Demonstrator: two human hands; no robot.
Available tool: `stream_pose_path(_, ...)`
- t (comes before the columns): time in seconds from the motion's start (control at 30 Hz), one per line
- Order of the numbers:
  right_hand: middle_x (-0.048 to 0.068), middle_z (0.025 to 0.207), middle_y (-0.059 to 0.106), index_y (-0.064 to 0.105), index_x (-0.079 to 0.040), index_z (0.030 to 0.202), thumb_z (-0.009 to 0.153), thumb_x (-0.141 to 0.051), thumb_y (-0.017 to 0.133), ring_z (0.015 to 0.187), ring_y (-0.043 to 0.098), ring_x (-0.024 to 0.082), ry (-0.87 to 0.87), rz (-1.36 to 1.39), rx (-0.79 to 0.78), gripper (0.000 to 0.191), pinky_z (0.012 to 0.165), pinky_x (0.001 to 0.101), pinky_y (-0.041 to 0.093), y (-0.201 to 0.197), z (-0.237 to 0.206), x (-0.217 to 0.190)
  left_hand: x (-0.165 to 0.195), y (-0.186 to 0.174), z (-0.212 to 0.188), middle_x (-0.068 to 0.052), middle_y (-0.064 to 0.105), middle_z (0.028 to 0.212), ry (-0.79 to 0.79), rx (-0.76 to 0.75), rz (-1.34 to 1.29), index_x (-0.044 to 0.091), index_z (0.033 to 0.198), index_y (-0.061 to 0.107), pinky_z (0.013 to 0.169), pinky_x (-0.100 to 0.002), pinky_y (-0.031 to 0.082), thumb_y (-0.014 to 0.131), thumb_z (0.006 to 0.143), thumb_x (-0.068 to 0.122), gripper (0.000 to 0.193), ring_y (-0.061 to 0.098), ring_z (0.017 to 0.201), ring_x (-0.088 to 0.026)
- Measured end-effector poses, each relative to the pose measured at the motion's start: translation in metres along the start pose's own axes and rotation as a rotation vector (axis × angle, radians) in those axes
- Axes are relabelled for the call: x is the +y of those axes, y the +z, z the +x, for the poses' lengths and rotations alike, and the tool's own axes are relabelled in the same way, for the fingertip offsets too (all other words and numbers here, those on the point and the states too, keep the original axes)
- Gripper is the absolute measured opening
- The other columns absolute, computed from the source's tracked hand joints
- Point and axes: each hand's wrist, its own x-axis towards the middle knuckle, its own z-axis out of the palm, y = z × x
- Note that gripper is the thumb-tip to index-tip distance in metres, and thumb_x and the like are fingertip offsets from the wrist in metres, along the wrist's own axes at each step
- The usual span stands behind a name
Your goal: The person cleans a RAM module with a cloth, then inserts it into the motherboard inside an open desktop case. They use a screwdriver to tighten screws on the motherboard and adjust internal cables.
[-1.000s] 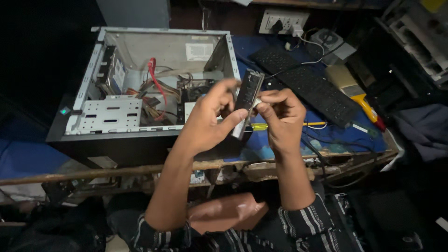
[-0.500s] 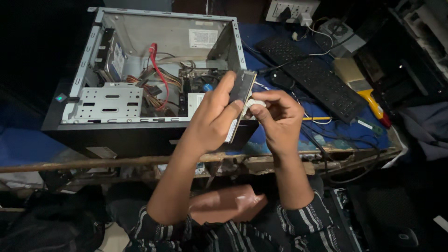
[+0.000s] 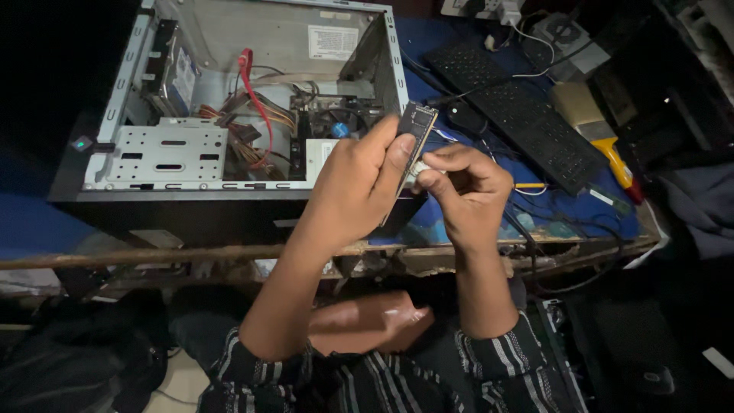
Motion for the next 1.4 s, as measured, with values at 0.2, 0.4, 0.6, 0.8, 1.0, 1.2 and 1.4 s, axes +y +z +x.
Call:
stream_pose_path(0.2,0.012,0.101,0.07,0.071,0.004,0.101,0.093,0.005,0.08,0.086,0.068,0.014,0.025,-0.037,-0.05,0.012,0.076,0.0265,0.057,-0.009,0.003,-0.009,-0.005,0.001,0.0,-0.018,0.056,0.06,0.035,-0.069,0.133,0.002,0.107,0.054,0.051,-0.048,0.04,0.053,0.109,0.022,0.02,0.059,0.056,-0.041)
stream_pose_path(0.4,0.013,0.1,0.072,0.07,0.004,0.098,0.094,0.006,0.08,0.08,0.067,0.012,-0.031,-0.146,-0.006,0.011,0.071,0.0244,0.056,-0.012,0.014,-0.018,-0.008,0.002,0.003,-0.019,0.057,0.061,0.027,-0.143,0.142,0.002,0.107,0.053,0.051,-0.049,0.042,0.053,0.109,0.024,0.022,0.061,0.059,-0.043)
stream_pose_path(0.6,0.012,0.099,0.072,0.07,0.004,0.1,0.096,0.005,0.079,0.079,0.067,0.013,-0.063,-0.165,0.057,0.009,0.07,0.0259,0.056,-0.008,0.029,-0.022,-0.006,0.0,0.006,-0.02,0.06,0.066,0.004,-0.152,0.063,0.005,0.11,0.054,0.054,-0.048,0.045,0.049,0.11,0.022,0.017,0.063,0.062,-0.042)
stream_pose_path(0.8,0.01,0.097,0.072,0.071,0.003,0.098,0.093,0.004,0.078,0.078,0.068,0.012,-0.001,-0.141,0.026,0.009,0.068,0.0256,0.057,-0.001,0.019,-0.02,-0.003,0.0,0.005,-0.022,0.059,0.067,0.026,-0.097,0.115,0.003,0.109,0.05,0.055,-0.051,0.041,0.051,0.11,0.021,0.018,0.061,0.067,-0.045)
stream_pose_path(1.0,0.01,0.098,0.072,0.071,0.003,0.101,0.096,0.004,0.079,0.082,0.068,0.012,-0.048,-0.151,0.017,0.009,0.073,0.0248,0.055,-0.005,0.019,-0.016,-0.006,0.002,0.002,-0.021,0.06,0.066,0.072,-0.089,0.133,0.003,0.112,0.05,0.053,-0.051,0.041,0.053,0.108,0.019,0.016,0.062,0.064,-0.045)
stream_pose_path(1.2,0.011,0.097,0.073,0.07,0.002,0.101,0.097,0.003,0.078,0.079,0.068,0.013,-0.068,-0.154,0.065,0.009,0.071,0.0268,0.057,-0.011,0.034,-0.015,-0.012,0.003,0.005,-0.021,0.056,0.059,0.016,-0.219,0.168,0.0,0.109,0.045,0.049,-0.05,0.041,0.056,0.106,0.019,0.021,0.061,0.056,-0.043)
stream_pose_path(1.4,0.011,0.096,0.072,0.07,0.003,0.1,0.097,0.003,0.076,0.078,0.067,0.012,-0.062,-0.165,0.098,0.008,0.07,0.026,0.056,0.0,0.021,-0.015,-0.012,-0.001,0.003,-0.022,0.056,0.063,0.062,-0.178,0.133,0.001,0.109,0.046,0.052,-0.049,0.041,0.055,0.109,0.017,0.019,0.06,0.061,-0.044)
